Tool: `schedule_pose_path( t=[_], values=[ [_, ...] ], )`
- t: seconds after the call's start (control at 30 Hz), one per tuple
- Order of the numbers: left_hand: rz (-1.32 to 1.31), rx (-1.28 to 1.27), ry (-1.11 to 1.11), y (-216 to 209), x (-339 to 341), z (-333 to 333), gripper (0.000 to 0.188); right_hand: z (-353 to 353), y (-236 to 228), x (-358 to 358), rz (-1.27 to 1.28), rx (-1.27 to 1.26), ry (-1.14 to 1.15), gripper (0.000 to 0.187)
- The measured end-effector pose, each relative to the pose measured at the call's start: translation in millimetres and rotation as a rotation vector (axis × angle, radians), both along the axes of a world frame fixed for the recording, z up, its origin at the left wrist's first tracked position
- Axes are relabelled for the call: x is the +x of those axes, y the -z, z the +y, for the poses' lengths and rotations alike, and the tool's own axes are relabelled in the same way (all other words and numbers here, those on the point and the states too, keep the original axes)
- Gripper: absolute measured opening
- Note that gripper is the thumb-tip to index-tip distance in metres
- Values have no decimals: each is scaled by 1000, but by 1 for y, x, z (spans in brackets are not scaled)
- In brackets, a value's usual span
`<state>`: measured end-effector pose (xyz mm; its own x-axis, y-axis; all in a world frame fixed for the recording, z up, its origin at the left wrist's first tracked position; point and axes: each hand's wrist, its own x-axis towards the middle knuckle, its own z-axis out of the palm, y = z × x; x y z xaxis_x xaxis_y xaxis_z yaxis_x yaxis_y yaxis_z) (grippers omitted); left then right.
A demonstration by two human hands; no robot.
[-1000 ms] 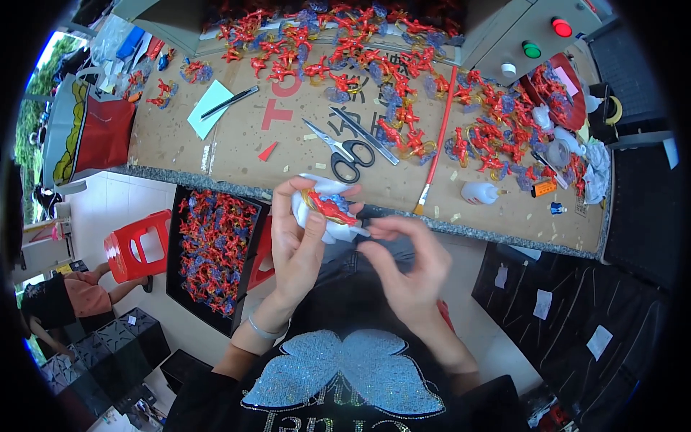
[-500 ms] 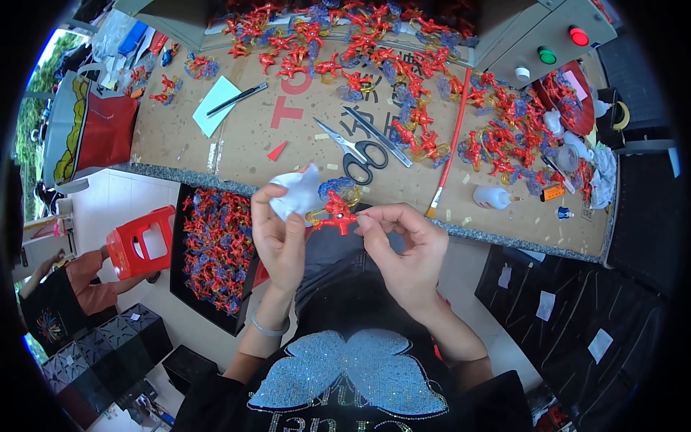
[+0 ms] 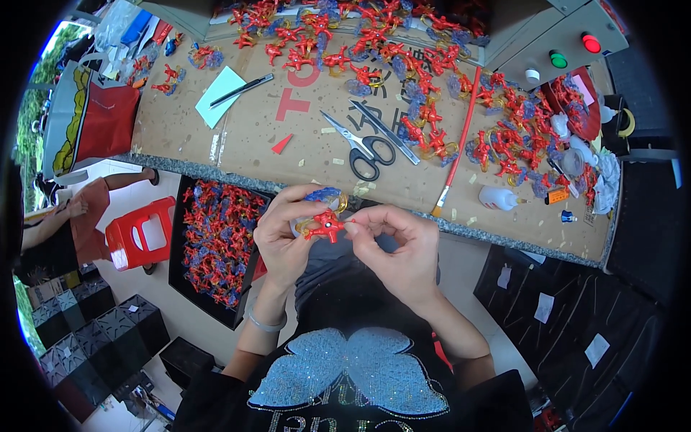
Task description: The person assembles plastic figurines by applying glue from a bottle and attaching parts together by hand while holding them with a cloth.
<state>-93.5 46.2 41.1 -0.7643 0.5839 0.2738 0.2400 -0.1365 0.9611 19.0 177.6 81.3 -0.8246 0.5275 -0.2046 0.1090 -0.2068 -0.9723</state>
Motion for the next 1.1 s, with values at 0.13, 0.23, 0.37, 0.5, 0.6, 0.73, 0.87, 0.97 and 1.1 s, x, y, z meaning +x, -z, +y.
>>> schedule_pose_path(
  t=[0.13, 0.23, 0.37, 0.5, 0.6, 0.73, 0.87, 0.97, 1.1],
  values=[
    [48, -20, -7, -9, -1, 1, 29, 2, -3, 2, 5, -88, -15, 12],
    [123, 3, -23, -12, 0, 2, 32, 2, -3, 3, 28, -94, -16, 12],
    [155, 15, -52, -11, 2, 4, 30, 0, -3, 2, 31, -60, 9, 13],
    [204, 7, -86, -11, 5, 3, 25, -2, -4, 2, 25, -20, -3, 12],
    [219, -31, -91, -13, 5, 4, 25, -1, -4, 2, 31, 11, -5, 12],
    [191, -25, -83, -14, 4, 4, 24, 0, -7, 1, 37, -13, -27, 12],
    [172, 17, -29, -19, 2, 5, 23, 3, -9, 4, 49, -66, -55, 13],
    [164, 48, -11, -22, 2, 8, 21, 5, -12, 5, 26, -84, -77, 13],
    [182, 53, -11, -26, 2, 8, 21, 5, -14, 5, 44, -95, -77, 14]
  ],
)
